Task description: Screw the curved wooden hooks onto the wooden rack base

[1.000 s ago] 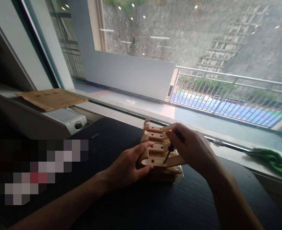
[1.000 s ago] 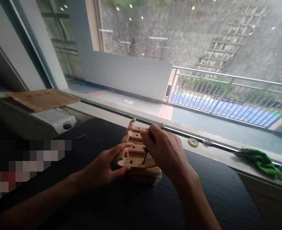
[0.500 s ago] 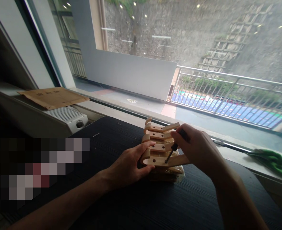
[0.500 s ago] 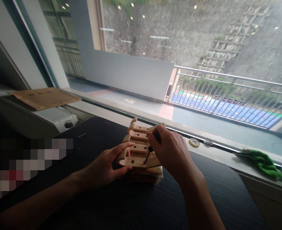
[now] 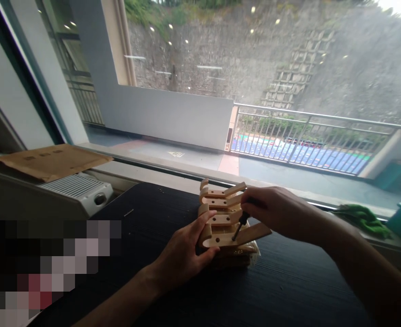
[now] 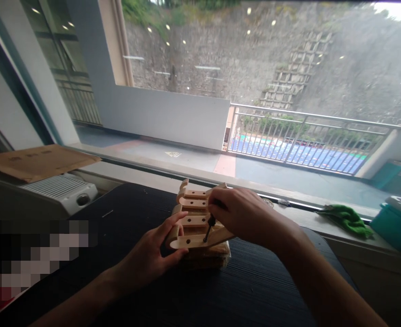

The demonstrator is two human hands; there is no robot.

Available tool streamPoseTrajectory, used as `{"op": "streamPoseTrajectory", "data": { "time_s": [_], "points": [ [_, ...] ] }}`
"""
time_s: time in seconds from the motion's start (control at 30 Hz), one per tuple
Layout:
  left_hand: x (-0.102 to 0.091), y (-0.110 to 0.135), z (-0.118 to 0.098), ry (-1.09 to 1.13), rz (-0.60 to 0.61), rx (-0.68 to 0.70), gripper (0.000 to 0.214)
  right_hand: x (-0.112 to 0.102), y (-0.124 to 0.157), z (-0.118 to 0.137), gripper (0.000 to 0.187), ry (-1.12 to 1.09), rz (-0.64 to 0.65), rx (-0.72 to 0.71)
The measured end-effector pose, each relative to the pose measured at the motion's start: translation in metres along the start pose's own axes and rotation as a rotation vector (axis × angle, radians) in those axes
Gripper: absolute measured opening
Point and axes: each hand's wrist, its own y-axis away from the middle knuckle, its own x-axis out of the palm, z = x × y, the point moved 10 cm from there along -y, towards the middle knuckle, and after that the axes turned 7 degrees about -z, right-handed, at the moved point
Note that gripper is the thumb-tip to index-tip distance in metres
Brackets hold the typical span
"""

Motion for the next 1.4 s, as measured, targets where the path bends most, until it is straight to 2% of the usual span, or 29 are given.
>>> {"op": "streamPoseTrajectory", "data": {
  "time_s": [0.13, 0.37, 0.47, 0.63, 0.8, 0.93, 1.03, 1.2, 1.3, 1.4],
  "points": [
    [-0.001, 0.0, -0.001, 0.014, -0.01, 0.011, 0.069, 0.001, 0.0, 0.005, 0.023, 0.072, 0.031, 0.003],
    [-0.003, 0.0, -0.005, 0.045, -0.011, 0.028, 0.066, -0.001, 0.004, -0.001, 0.033, 0.232, -0.067, 0.081],
    [-0.003, 0.0, -0.005, 0.042, -0.014, 0.037, 0.065, -0.002, 0.006, 0.004, 0.027, 0.202, -0.038, 0.075],
    [-0.002, 0.0, -0.004, 0.049, -0.019, 0.045, 0.065, -0.005, 0.006, 0.026, 0.017, 0.119, -0.011, -0.032],
    [-0.002, 0.0, -0.003, 0.057, -0.02, 0.046, 0.065, -0.003, 0.0, 0.014, 0.021, 0.119, -0.048, 0.022],
    [-0.002, 0.001, -0.002, 0.049, -0.019, 0.031, 0.064, 0.005, -0.004, -0.007, 0.025, 0.014, -0.124, 0.107],
    [-0.003, 0.002, -0.004, 0.058, -0.034, 0.044, 0.064, 0.013, -0.005, -0.015, 0.028, -0.148, -0.146, 0.112],
    [-0.004, 0.002, -0.006, 0.058, -0.03, 0.034, 0.067, 0.017, -0.001, -0.01, 0.025, -0.354, -0.072, 0.031],
    [-0.005, 0.002, -0.007, 0.032, -0.033, 0.019, 0.069, 0.015, 0.002, -0.016, 0.028, -0.41, -0.04, 0.053],
    [-0.005, 0.002, -0.006, 0.004, -0.043, -0.004, 0.07, 0.015, 0.0, -0.028, 0.03, -0.438, -0.068, 0.084]
  ]
}}
